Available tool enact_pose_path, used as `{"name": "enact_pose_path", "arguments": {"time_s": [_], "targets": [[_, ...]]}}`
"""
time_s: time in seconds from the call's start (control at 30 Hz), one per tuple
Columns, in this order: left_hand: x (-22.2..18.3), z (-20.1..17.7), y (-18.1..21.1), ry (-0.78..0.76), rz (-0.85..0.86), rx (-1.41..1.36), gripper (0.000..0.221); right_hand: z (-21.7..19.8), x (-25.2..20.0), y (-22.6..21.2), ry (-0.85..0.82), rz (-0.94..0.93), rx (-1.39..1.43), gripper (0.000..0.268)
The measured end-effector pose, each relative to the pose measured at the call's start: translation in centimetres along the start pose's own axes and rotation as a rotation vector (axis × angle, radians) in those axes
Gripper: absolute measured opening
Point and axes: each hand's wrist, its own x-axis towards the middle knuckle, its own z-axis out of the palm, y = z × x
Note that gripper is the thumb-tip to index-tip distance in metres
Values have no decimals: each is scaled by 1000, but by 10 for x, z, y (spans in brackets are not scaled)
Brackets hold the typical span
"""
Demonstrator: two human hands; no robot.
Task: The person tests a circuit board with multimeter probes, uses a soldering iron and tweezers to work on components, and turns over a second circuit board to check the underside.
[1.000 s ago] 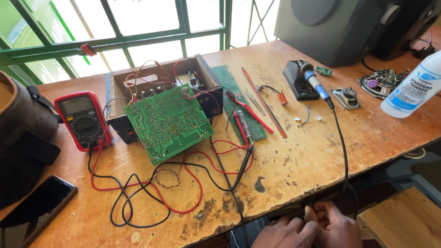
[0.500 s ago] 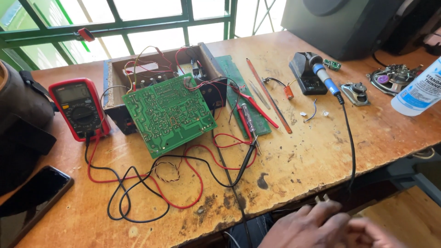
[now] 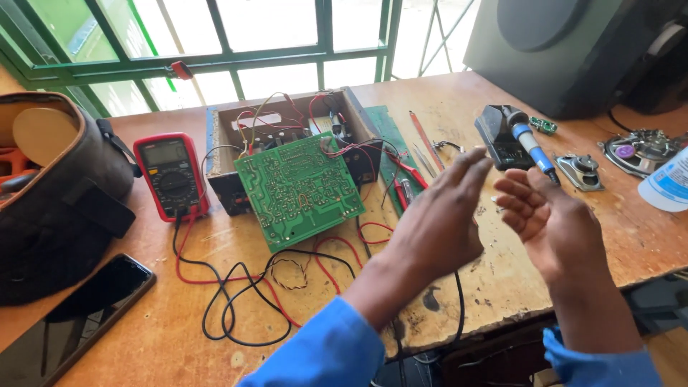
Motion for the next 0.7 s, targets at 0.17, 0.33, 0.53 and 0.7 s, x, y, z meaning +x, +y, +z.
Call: {"name": "enact_pose_path", "arguments": {"time_s": [0.17,0.33,0.53,0.7], "targets": [[40,22,-63,-35,-94,61,82,-39,107,18,125,271,335,59],[72,38,-97,-99,-194,155,50,-18,147,17,259,251,436,59],[75,55,-142,-131,-115,330,28,-9,165,21,399,147,416,57],[97,72,-169,-271,-193,650,19,4,163,12,385,15,205,58]]}}
